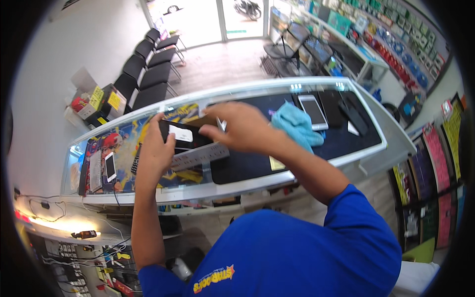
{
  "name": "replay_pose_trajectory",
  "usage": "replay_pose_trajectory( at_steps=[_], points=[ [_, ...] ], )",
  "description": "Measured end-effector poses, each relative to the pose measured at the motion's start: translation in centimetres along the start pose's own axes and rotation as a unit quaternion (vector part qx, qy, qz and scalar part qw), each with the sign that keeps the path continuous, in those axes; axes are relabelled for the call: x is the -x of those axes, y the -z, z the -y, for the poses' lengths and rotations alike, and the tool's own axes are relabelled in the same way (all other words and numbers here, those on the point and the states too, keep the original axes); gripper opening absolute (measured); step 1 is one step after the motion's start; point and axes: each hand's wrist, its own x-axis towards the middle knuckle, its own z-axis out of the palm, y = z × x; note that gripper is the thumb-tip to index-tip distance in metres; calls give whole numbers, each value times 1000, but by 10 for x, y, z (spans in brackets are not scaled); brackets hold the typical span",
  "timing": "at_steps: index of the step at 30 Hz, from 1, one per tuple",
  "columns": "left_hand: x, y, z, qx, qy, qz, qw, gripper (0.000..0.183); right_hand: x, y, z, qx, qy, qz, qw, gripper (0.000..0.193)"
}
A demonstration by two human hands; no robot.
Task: The person wipes several mobile phones with a blue microfiber cloth at a counter. They handle each phone individually, turning them over to clean both sides, and place them back on the counter after cleaning.
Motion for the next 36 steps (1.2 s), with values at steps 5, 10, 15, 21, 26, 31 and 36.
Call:
replay_pose_trajectory(
  at_steps=[5,10,15,21,26,31,36],
  points=[
    [19,-16,-4,-189,-57,0,980,60,97,50,-75,175,-216,42,960,69],
    [16,-25,-38,-230,-95,-57,967,57,169,28,-114,137,-267,-66,952,48],
    [9,-57,-119,-56,-252,-96,962,44,164,88,-130,-261,-318,-313,856,33],
    [-20,-180,-237,112,-289,87,947,39,266,247,-202,-592,-87,-462,655,51],
    [-58,-318,-327,-59,-293,86,950,69,339,304,-242,-509,-78,-561,648,58],
    [-55,-387,-386,-193,-199,133,952,107,385,304,-282,-458,-219,-510,695,59],
    [-56,-386,-410,-197,-23,188,962,114,393,276,-290,-413,-345,-357,764,58]
  ],
)
